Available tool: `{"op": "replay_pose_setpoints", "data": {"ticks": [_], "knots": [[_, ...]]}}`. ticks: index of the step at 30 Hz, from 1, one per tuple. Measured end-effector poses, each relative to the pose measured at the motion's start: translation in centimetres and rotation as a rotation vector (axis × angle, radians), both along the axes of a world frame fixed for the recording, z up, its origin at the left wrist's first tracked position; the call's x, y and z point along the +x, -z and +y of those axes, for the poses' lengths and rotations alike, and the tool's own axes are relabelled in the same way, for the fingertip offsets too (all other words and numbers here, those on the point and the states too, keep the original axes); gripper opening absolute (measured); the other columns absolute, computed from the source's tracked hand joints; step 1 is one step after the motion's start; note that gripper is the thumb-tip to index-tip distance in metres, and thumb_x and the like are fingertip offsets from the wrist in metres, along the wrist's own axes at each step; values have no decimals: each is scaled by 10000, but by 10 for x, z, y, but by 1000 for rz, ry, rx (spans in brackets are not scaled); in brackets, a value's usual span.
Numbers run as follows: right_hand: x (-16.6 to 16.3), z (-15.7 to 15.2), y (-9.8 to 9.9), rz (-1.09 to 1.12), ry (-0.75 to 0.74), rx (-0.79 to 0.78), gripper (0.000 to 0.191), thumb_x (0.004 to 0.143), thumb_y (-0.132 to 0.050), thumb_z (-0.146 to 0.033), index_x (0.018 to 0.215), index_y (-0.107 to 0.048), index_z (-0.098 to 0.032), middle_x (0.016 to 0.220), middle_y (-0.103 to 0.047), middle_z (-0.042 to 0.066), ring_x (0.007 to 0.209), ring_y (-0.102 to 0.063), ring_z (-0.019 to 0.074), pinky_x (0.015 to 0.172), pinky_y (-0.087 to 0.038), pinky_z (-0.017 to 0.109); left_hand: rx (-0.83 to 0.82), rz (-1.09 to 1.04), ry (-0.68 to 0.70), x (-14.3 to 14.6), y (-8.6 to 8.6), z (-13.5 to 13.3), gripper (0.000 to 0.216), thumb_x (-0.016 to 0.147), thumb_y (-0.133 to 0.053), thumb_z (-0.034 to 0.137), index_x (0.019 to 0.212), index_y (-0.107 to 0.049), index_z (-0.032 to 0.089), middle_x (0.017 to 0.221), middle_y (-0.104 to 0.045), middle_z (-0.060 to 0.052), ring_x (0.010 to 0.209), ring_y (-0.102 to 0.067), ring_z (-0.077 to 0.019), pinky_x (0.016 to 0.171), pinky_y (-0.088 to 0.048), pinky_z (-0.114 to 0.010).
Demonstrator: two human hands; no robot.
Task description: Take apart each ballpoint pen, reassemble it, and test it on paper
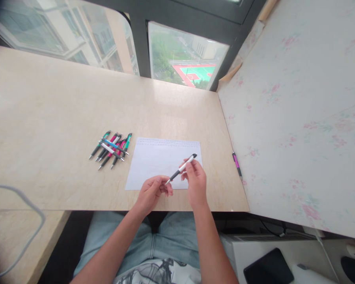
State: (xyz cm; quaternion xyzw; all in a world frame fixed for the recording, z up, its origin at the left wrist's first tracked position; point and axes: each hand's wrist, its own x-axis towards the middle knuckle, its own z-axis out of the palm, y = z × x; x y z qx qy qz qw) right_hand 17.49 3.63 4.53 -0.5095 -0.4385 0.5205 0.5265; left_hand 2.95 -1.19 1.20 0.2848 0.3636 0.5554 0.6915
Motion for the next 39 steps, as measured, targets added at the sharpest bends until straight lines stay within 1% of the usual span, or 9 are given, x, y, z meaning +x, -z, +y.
{"op": "replay_pose_setpoints", "data": {"ticks": [3, 5, 7, 12, 16, 22, 28, 35, 39], "knots": [[21, 5, 3, 52, 153, 5, 363, 870, -609, -468, 1135, -547, -227, 833, -652, 14, 716, -618, 141, 569, -473, 239, -3, -29, -7, 1, -1, 0, 423, 883, -576, 496, 906, -719, 99, 740, -712, -123, 648, -652, -189, 594, -454, -284], [31, 6, 4, 42, 204, 19, 528, 842, -650, -467, 1279, -452, -247, 824, -671, 6, 698, -630, 148, 579, -478, 254, -16, -58, -38, 1, 0, 1, 418, 887, -572, 493, 887, -714, 100, 743, -713, -121, 652, -653, -184, 599, -455, -278], [37, 5, 5, 26, 221, 38, 603, 837, -664, -455, 1336, -393, -249, 807, -688, 5, 668, -633, 149, 580, -473, 260, -28, -88, -67, 0, 0, 1, 406, 891, -569, 486, 874, -706, 105, 733, -712, -116, 648, -652, -177, 603, -454, -272], [36, -1, 6, 0, 196, 102, 534, 845, -678, -384, 1278, -404, -234, 778, -719, 29, 651, -635, 157, 563, -446, 251, -64, -122, -92, -1, 0, 3, 387, 878, -588, 481, 860, -699, 111, 726, -715, -111, 649, -652, -176, 605, -453, -269], [33, -2, 5, -33, 185, 127, 498, 856, -664, -384, 1256, -407, -234, 767, -720, 28, 614, -623, 153, 556, -447, 258, -70, -134, -95, -1, -1, 3, 373, 882, -585, 468, 854, -695, 113, 728, -715, -110, 654, -652, -177, 607, -450, -268], [35, -1, 4, -49, 211, 123, 588, 868, -639, -417, 1355, -362, -238, 777, -713, 21, 621, -631, 158, 571, -469, 276, -74, -128, -99, -1, -4, 3, 379, 876, -591, 476, 851, -696, 112, 725, -714, -109, 648, -647, -176, 604, -449, -271], [38, -1, 6, -30, 210, 150, 508, 854, -665, -374, 1286, -439, -231, 775, -722, 29, 643, -640, 150, 587, -464, 264, -72, -138, -99, -1, -5, 3, 366, 874, -597, 467, 851, -695, 115, 723, -715, -106, 646, -646, -175, 604, -449, -270], [43, 0, 7, -29, 230, 109, 603, 868, -643, -406, 1388, -392, -232, 827, -719, 38, 668, -652, 166, 603, -492, 295, -87, -127, -103, -1, -4, 3, 367, 861, -614, 473, 835, -690, 115, 719, -712, -105, 643, -648, -174, 605, -456, -269], [45, 0, 9, -54, 235, 121, 564, 866, -647, -411, 1350, -423, -227, 807, -720, 38, 669, -651, 171, 616, -494, 304, -80, -123, -93, -1, -3, 3, 354, 866, -612, 463, 843, -691, 119, 726, -713, -103, 649, -653, -171, 612, -459, -264]]}}
